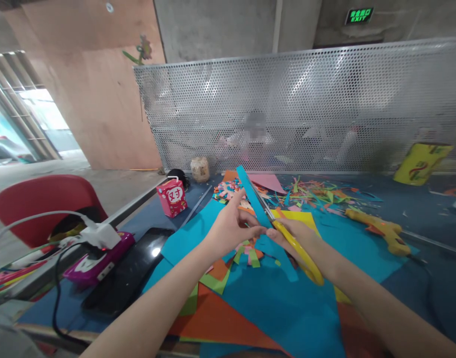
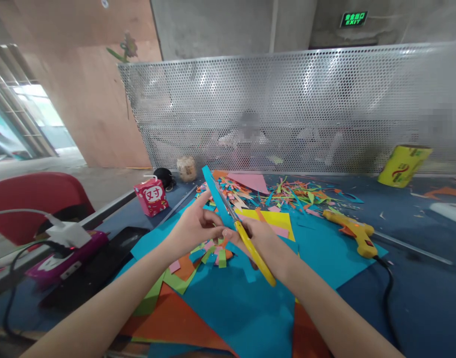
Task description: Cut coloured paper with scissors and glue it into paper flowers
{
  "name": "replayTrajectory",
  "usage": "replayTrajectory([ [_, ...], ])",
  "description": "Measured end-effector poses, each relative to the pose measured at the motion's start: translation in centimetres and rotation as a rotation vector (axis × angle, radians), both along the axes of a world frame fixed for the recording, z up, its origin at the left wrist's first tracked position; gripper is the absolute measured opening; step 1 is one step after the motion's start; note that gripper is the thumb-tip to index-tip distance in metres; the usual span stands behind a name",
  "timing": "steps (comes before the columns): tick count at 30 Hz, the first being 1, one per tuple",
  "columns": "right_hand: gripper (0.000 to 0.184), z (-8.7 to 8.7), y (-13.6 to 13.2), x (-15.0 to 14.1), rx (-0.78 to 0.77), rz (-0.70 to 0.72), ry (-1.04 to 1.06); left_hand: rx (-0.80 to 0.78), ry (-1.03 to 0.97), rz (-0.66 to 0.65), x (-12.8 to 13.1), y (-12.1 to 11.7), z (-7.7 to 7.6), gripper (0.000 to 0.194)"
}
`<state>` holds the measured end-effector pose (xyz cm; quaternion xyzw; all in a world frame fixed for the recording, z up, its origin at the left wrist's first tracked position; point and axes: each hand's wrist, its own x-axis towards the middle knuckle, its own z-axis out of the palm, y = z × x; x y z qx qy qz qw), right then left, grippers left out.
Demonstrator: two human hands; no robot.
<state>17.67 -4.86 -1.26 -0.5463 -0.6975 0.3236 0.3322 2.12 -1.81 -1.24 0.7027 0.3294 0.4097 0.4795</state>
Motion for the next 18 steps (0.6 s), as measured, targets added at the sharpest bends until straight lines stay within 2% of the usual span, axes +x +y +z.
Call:
replayTrajectory([
  [3,0.034,-0.2,0.2,0.1,0.098,0.007,-0.044,-0.035,0.006,-0.051,0.1,-0.1,-0.2,0.072],
  [8,0.040,-0.8,0.6,0.0,0.266,0.006,-0.077,-0.043,0.017,-0.059,0.2,-0.3,-0.1,0.071],
  [13,0.041,-1.3,0.9,0.2,0.279,-0.005,-0.131,-0.034,0.002,-0.053,0.3,-0.2,-0.3,0.076],
  [18,0.038,-1.6,1.0,0.1,0.272,-0.018,-0.010,-0.040,-0.011,-0.062,0.4,0.0,-1.0,0.093],
])
